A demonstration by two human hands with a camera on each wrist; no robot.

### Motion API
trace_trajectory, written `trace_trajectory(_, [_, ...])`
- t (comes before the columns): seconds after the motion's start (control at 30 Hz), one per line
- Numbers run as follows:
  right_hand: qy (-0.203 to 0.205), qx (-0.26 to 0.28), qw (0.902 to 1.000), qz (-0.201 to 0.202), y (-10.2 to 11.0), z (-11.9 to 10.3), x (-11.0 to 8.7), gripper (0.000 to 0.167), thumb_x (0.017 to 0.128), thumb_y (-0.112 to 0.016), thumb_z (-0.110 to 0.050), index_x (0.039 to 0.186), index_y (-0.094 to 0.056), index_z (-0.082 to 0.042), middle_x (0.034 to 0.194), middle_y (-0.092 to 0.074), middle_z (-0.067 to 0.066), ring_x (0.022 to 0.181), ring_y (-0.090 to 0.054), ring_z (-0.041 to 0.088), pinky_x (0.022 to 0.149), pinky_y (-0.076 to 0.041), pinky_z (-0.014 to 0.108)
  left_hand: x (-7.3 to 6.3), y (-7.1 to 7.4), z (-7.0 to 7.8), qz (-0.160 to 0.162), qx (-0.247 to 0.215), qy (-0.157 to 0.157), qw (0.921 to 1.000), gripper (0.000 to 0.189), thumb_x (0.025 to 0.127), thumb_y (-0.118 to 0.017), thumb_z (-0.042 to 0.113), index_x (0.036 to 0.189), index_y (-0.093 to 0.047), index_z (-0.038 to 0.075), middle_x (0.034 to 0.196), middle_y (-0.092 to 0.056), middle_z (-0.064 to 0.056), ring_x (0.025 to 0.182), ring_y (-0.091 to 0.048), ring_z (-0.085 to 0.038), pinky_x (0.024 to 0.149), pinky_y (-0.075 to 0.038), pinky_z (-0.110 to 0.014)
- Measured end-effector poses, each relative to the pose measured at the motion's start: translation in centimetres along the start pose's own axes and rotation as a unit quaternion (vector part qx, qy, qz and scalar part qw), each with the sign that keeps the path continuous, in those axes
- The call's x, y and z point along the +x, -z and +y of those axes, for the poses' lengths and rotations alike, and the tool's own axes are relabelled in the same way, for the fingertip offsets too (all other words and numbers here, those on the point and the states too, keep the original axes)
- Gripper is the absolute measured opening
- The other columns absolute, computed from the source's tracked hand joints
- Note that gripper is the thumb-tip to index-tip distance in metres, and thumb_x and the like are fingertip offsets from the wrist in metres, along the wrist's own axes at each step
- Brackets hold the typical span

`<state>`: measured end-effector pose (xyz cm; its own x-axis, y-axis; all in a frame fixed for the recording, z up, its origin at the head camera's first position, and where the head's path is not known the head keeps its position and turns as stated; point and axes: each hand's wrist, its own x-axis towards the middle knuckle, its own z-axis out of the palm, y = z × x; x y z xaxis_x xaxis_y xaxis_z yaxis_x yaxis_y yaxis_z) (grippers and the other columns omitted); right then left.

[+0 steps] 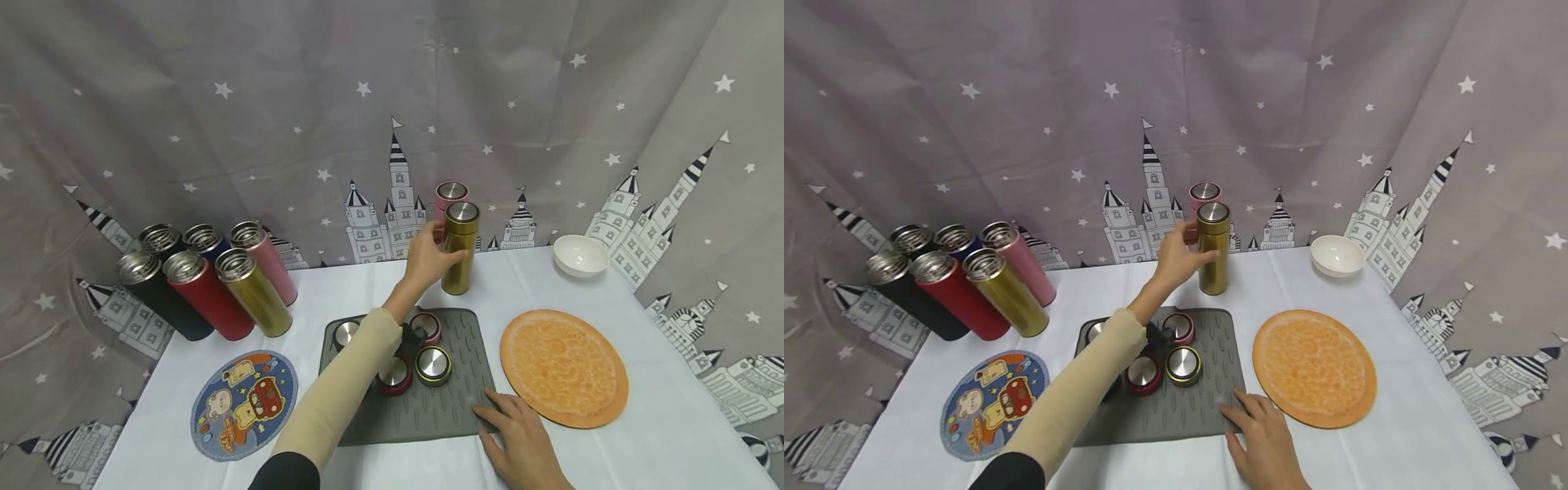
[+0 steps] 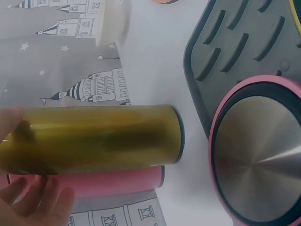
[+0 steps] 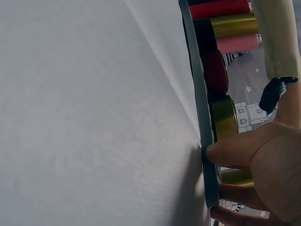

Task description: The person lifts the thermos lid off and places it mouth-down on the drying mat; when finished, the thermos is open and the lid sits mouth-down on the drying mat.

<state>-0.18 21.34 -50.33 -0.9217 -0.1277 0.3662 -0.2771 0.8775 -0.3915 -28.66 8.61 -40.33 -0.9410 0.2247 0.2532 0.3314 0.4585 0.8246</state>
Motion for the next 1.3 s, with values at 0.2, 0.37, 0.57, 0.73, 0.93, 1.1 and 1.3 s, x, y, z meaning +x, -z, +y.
trace_trajectory(0.2, [0.006,-0.002,0.9999,0.015,0.0,0.2,-0.1,0.035,0.069,-0.085,-0.012,0.103,-0.079,-0.016,0.122,-0.067,0.01,0.107,-0.061,0.026,0.087,-0.051,0.049,0.0,-0.7,-0.1,-0.005,0.044,-0.013,0.9989,0.075,0.077,-0.088,0.035,0.139,-0.053,0.011,0.116,-0.061,-0.005,0.105,-0.053,-0.019,0.089,-0.046,-0.035])
trace_trajectory(0.37, [0.0,0.0,0.9999,0.015,0.0,0.1,-0.1,0.035,0.069,-0.085,-0.012,0.103,-0.079,-0.017,0.123,-0.067,0.009,0.107,-0.06,0.025,0.087,-0.051,0.049,-0.2,-1.3,-0.5,-0.047,0.0,-0.046,0.9979,0.074,0.077,-0.087,0.034,0.135,-0.048,0.01,0.124,-0.055,-0.007,0.115,-0.051,-0.02,0.098,-0.044,-0.038])
trace_trajectory(0.57, [-0.003,0.007,0.9999,0.01,0.0,-0.1,-0.2,0.035,0.07,-0.085,-0.012,0.104,-0.079,-0.016,0.124,-0.067,0.01,0.108,-0.06,0.025,0.089,-0.05,0.049,-1.0,-1.6,-1.3,-0.115,-0.079,-0.071,0.9877,0.075,0.079,-0.086,0.024,0.131,-0.035,0.011,0.129,-0.058,-0.009,0.123,-0.053,-0.02,0.108,-0.038,-0.039])
trace_trajectory(0.73, [-0.005,0.008,0.9999,0.005,0.1,-0.2,-0.1,0.034,0.071,-0.084,-0.012,0.104,-0.079,-0.016,0.125,-0.066,0.01,0.108,-0.06,0.025,0.089,-0.05,0.049,-1.5,-1.7,-1.5,-0.127,-0.077,-0.11,0.9828,0.072,0.076,-0.089,0.023,0.134,-0.046,0.016,0.124,-0.062,0.0,0.117,-0.057,-0.014,0.103,-0.043,-0.036])
trace_trajectory(0.93, [-0.013,0.015,0.9996,-0.019,-0.1,-0.6,0.1,0.033,0.073,-0.083,-0.012,0.105,-0.079,-0.015,0.125,-0.066,0.011,0.11,-0.06,0.026,0.091,-0.049,0.05,-2.9,-0.5,-1.6,-0.132,-0.051,-0.154,0.978,0.078,0.073,-0.092,0.02,0.141,-0.054,0.019,0.127,-0.064,0.001,0.116,-0.059,-0.012,0.1,-0.046,-0.03])
trace_trajectory(1.1, [-0.023,0.012,0.9989,-0.038,0.2,-1.0,0.5,0.03,0.076,-0.081,-0.015,0.106,-0.078,-0.015,0.124,-0.066,0.012,0.11,-0.06,0.027,0.093,-0.049,0.05,-4.3,1.9,-0.5,-0.1,0.042,-0.201,0.9735,0.081,0.072,-0.092,0.025,0.143,-0.054,0.022,0.129,-0.06,-0.001,0.114,-0.056,-0.017,0.094,-0.046,-0.034])
trace_trajectory(1.3, [-0.023,0.012,0.9992,-0.029,0.9,-1.2,0.7,0.03,0.075,-0.084,-0.016,0.104,-0.078,-0.015,0.12,-0.068,0.011,0.108,-0.062,0.027,0.091,-0.05,0.05,-5.7,4.9,1.4,-0.087,0.132,-0.251,0.9552,0.076,0.072,-0.09,0.03,0.14,-0.056,0.028,0.127,-0.054,-0.002,0.114,-0.048,-0.019,0.098,-0.039,-0.042])
